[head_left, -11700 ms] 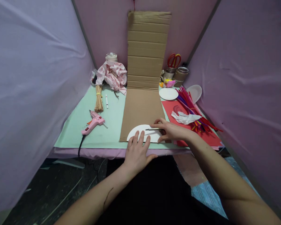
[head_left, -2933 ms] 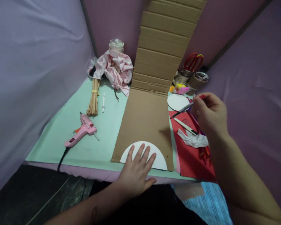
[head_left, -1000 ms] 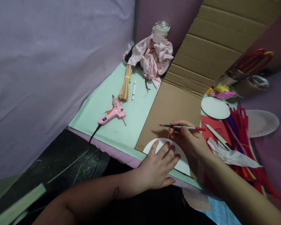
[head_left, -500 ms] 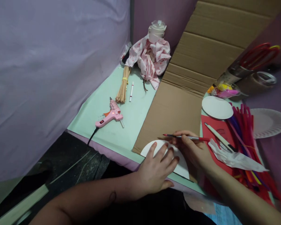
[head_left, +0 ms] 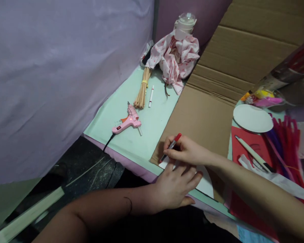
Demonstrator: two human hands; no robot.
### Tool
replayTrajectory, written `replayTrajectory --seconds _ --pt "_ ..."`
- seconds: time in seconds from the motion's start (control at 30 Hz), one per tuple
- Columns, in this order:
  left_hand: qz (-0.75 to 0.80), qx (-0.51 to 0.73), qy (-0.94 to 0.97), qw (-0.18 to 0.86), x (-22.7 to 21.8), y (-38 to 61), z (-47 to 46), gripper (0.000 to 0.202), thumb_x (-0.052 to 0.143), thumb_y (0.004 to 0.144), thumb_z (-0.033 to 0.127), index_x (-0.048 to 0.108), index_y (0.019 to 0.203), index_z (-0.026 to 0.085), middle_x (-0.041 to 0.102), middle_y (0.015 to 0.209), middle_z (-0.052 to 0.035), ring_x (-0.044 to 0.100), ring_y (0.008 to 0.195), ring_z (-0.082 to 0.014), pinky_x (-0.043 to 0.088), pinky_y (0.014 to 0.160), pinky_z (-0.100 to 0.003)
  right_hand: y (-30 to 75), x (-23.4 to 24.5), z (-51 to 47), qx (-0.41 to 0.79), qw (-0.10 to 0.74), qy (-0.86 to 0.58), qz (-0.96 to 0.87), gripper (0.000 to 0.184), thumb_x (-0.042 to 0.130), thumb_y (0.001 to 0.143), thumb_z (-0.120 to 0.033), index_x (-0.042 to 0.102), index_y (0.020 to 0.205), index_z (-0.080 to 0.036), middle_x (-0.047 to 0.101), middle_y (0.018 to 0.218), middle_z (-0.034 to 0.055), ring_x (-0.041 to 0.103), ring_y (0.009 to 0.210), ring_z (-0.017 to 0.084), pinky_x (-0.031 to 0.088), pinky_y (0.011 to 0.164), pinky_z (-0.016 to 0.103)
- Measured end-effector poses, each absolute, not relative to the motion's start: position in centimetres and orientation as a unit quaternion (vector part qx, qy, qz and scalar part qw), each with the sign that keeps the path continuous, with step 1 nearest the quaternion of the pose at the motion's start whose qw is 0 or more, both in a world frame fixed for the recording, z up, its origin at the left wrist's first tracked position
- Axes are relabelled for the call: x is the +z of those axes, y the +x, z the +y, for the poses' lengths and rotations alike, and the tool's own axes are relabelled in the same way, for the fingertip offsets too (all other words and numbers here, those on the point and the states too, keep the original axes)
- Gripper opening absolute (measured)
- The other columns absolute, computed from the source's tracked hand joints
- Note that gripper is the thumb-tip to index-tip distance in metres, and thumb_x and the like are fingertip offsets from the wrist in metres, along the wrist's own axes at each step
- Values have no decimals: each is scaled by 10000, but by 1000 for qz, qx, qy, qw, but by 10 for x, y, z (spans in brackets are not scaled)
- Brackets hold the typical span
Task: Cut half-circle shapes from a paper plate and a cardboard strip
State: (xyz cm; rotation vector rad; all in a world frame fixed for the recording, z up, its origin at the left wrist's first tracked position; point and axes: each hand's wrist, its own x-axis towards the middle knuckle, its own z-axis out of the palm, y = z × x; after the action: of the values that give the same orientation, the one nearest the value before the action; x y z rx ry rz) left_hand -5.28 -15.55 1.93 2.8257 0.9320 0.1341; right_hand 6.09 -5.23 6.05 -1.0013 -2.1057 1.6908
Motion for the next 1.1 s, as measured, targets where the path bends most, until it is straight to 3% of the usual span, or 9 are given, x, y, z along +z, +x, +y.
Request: replayTrajectory --seconds 0.37,1.1 --pt "315 51 944 82 17 -53 -157 685 456 869 575 371 1418 175 436 1399 -90 362 1199 -291 363 866 -407 60 53 -54 576 118 -345 -731 92 553 854 -239 587 810 -165 587 632 -24 528 558 92 425 522 200" --pt "314 61 944 87 18 -53 -156 658 445 881 563 382 1403 168 453 1387 -98 381 1168 -279 359 888 -420 58 53 -54 555 112 -336 -753 77 538 846 -190 600 811 -162 607 647 -26 535 565 86 431 534 194"
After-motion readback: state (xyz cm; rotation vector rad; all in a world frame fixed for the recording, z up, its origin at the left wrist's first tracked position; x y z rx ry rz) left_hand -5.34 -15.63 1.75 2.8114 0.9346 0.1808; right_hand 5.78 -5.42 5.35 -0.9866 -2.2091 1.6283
